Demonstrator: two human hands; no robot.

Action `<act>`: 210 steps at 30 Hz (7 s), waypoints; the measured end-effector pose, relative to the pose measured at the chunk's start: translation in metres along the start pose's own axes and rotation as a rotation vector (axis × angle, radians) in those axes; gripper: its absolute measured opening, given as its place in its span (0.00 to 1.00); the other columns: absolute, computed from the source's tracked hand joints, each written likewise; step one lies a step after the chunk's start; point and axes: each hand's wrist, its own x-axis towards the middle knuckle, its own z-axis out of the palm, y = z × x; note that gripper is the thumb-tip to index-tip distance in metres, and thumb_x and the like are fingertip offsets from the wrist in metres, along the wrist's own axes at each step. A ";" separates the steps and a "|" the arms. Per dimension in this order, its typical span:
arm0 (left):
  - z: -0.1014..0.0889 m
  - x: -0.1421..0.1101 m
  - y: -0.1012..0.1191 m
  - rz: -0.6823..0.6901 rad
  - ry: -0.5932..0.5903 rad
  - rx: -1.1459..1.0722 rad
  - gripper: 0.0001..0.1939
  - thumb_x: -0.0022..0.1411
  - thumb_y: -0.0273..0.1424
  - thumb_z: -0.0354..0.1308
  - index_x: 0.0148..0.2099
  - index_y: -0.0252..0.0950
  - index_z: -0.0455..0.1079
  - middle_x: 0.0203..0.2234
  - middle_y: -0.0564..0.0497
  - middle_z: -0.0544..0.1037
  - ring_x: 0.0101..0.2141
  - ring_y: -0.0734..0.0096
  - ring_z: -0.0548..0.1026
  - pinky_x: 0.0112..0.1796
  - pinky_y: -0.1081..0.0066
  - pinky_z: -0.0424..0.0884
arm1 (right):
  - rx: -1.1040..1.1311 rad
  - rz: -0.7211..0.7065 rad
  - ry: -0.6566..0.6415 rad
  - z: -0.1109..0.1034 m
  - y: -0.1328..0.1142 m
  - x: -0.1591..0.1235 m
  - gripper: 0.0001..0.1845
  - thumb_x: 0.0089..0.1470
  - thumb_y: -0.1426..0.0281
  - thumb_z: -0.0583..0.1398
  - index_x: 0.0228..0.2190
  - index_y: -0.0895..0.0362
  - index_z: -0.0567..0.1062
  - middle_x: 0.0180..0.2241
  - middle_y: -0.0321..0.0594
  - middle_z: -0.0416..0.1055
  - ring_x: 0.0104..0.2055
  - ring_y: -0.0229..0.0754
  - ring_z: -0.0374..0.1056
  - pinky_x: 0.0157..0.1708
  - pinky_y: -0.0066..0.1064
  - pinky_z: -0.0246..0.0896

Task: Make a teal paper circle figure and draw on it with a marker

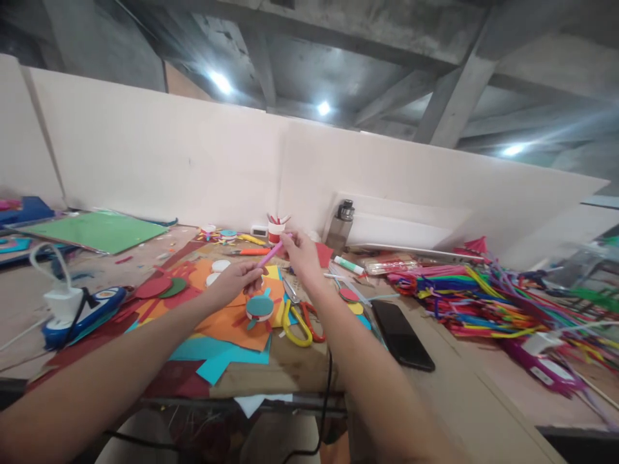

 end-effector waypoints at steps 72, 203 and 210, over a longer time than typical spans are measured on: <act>-0.109 -0.003 0.010 -0.186 0.592 0.439 0.14 0.61 0.34 0.52 0.28 0.31 0.70 0.22 0.47 0.77 0.19 0.77 0.71 0.22 0.78 0.65 | -0.716 -0.122 -0.573 0.097 -0.012 -0.106 0.18 0.51 0.58 0.64 0.40 0.56 0.77 0.33 0.41 0.76 0.36 0.45 0.69 0.37 0.33 0.52; 0.015 -0.008 -0.011 0.096 -0.056 -0.368 0.20 0.58 0.42 0.62 0.48 0.34 0.71 0.30 0.52 0.74 0.28 0.76 0.70 0.31 0.74 0.63 | -0.217 -0.296 0.167 0.005 0.015 -0.068 0.14 0.56 0.56 0.60 0.32 0.55 0.70 0.29 0.36 0.70 0.29 0.38 0.66 0.29 0.32 0.62; 0.015 -0.006 -0.014 0.089 -0.062 -0.370 0.19 0.58 0.41 0.62 0.47 0.34 0.70 0.30 0.52 0.73 0.27 0.77 0.68 0.30 0.74 0.64 | -0.223 -0.338 0.157 0.005 0.016 -0.068 0.12 0.57 0.59 0.60 0.32 0.56 0.71 0.29 0.36 0.70 0.31 0.38 0.66 0.32 0.32 0.62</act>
